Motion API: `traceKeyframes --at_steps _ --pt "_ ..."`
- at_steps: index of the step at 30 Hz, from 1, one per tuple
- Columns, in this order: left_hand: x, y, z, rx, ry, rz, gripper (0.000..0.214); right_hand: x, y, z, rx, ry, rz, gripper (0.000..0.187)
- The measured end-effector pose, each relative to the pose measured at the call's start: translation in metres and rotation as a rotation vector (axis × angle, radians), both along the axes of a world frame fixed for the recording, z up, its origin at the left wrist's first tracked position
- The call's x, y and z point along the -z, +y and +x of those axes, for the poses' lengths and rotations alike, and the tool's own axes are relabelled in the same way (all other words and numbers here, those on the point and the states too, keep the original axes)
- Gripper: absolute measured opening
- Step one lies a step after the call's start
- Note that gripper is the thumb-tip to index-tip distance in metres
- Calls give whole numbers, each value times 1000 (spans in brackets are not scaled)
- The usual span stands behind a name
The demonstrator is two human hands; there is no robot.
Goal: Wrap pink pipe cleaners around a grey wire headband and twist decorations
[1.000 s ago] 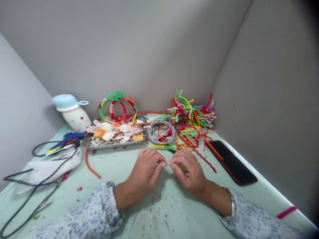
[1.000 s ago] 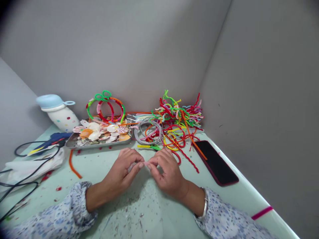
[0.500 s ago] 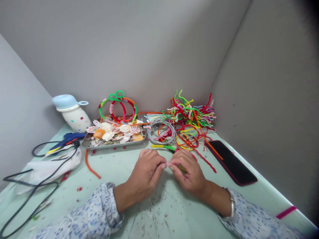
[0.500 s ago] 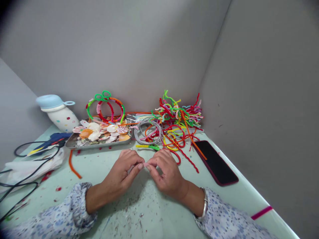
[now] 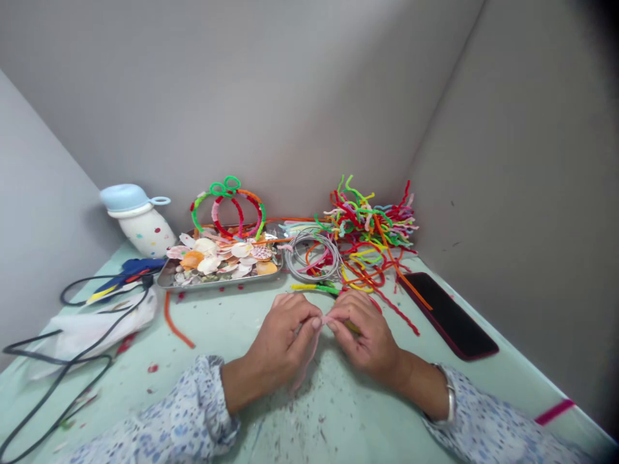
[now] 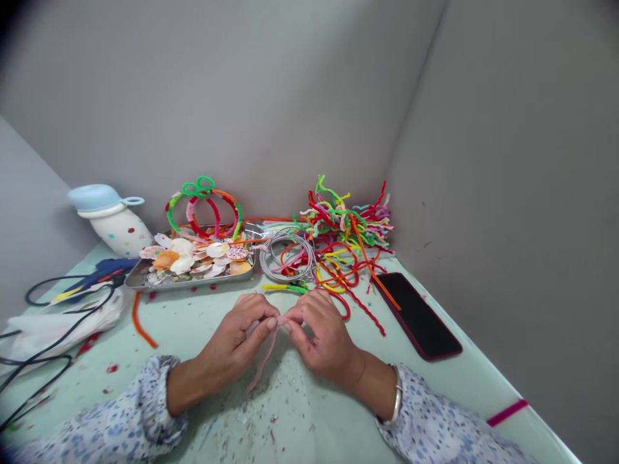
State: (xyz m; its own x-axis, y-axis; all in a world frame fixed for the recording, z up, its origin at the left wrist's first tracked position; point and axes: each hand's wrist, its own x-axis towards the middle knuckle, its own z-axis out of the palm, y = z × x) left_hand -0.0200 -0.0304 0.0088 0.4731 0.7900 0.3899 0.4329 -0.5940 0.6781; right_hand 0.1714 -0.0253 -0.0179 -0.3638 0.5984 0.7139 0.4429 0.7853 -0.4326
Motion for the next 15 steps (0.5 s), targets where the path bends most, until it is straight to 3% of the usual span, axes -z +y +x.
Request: traceKeyframes --at_steps 15 --pt "4 2 0 13 -38 -22 25 0 0 0 -19 -6 -19 6"
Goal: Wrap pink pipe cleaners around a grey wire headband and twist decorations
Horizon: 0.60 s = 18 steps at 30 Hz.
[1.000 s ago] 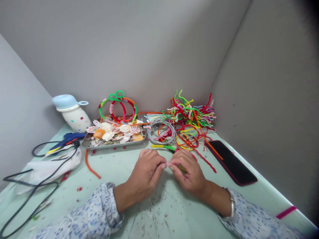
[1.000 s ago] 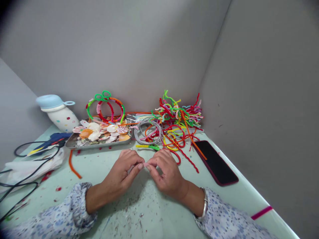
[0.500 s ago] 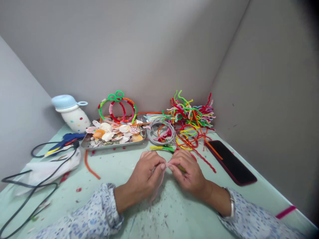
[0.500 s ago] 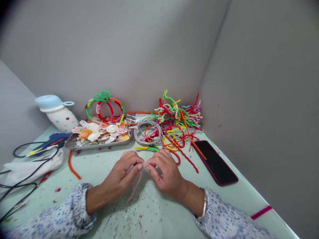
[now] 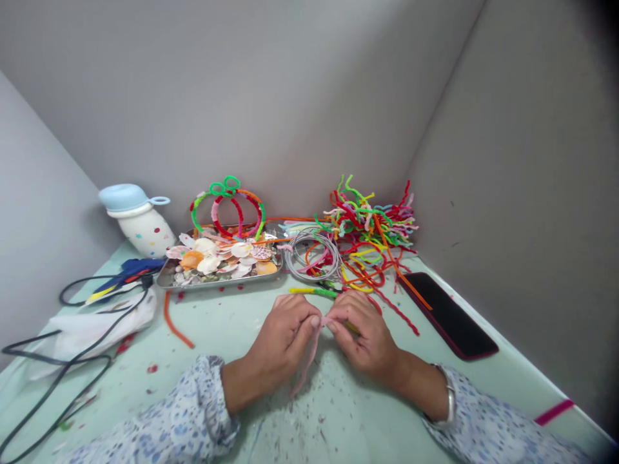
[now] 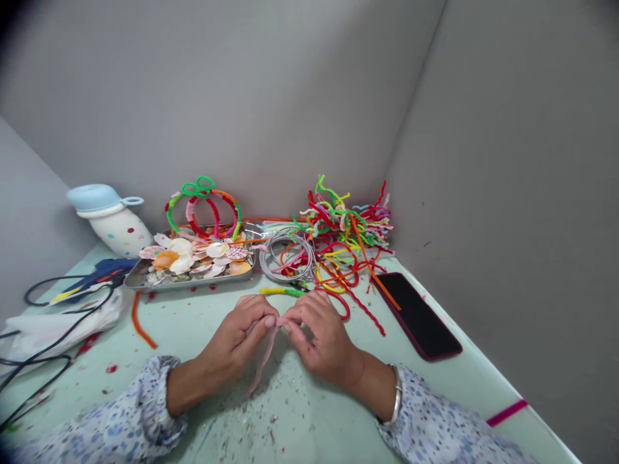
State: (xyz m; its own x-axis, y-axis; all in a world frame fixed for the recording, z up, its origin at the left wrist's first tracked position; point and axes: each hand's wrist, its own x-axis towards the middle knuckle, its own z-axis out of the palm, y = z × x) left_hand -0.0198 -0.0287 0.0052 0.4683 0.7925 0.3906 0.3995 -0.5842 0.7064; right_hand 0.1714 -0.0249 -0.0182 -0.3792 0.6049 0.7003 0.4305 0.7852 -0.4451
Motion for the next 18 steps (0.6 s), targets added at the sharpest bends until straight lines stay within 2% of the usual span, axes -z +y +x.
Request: traceKeyframes --at_steps 18 --pt "-2 0 2 -13 37 37 21 -3 0 -1 -6 10 -43 5"
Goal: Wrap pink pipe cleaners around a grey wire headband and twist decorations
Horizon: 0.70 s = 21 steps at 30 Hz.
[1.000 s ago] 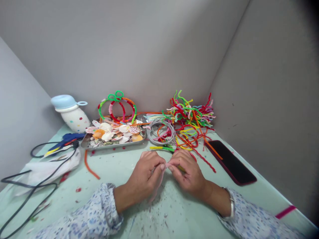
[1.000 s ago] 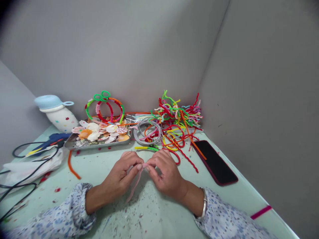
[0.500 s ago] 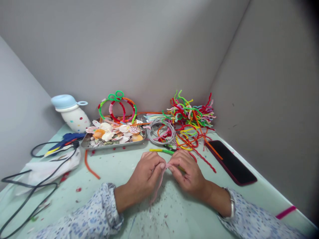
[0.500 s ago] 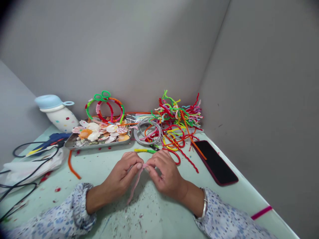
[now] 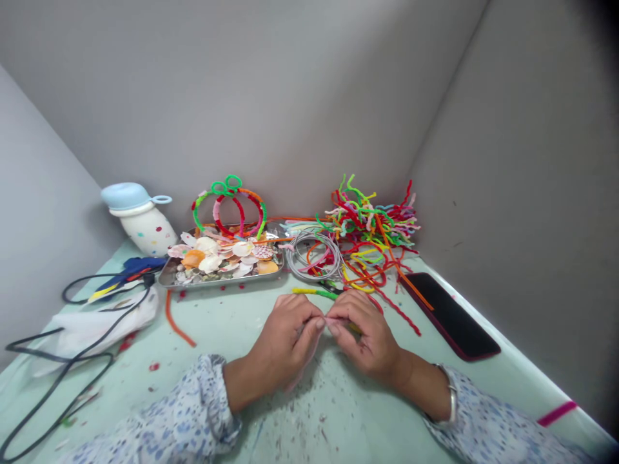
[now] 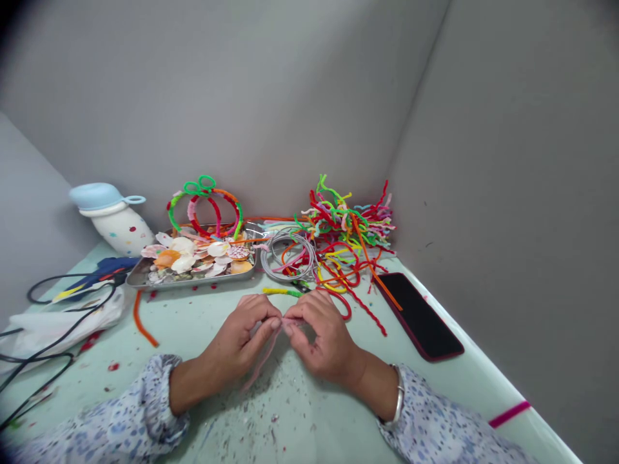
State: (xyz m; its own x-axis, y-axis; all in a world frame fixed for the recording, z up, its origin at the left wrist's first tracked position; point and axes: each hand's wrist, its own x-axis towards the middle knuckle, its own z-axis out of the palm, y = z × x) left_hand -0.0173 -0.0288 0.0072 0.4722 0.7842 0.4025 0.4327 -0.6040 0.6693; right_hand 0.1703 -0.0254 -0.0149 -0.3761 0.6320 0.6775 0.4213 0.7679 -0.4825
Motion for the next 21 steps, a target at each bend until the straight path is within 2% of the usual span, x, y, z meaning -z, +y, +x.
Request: traceKeyframes --at_steps 7,15,21 --pt "1 0 2 -20 33 -10 23 1 0 -3 16 -14 32 6" --pt "1 0 -4 51 -6 -83 26 1 0 -1 37 -2 30 4" --pt "1 1 -3 36 3 -76 25 1 0 -2 23 -9 26 5"
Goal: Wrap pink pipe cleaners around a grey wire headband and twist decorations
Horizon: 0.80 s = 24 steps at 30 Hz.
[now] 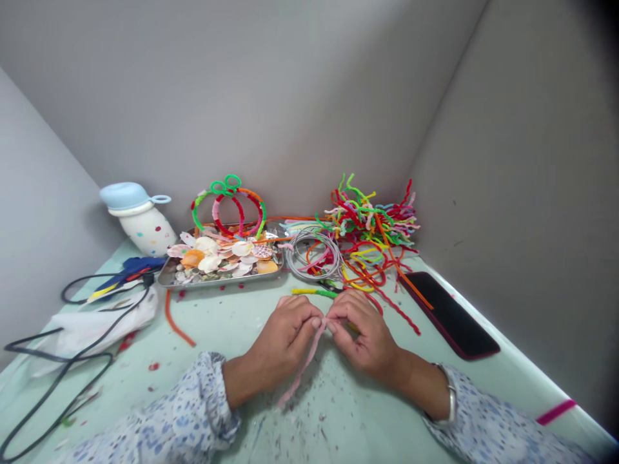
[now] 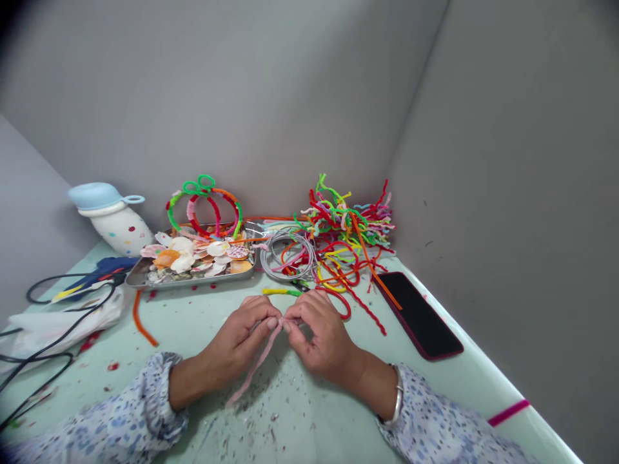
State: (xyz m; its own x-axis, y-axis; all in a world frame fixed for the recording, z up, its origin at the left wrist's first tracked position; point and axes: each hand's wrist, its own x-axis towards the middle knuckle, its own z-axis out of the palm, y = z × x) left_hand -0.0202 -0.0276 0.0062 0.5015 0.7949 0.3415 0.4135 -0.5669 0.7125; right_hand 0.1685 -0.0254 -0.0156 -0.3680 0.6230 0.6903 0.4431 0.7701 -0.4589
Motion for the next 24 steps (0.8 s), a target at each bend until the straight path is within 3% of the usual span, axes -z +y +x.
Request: traceKeyframes --at_steps 10,24 --pt "-1 0 -3 56 -47 -15 15 2 1 0 15 47 -24 5" --pt "10 9 0 -108 -96 136 9 0 0 -2 -2 97 -110 5"
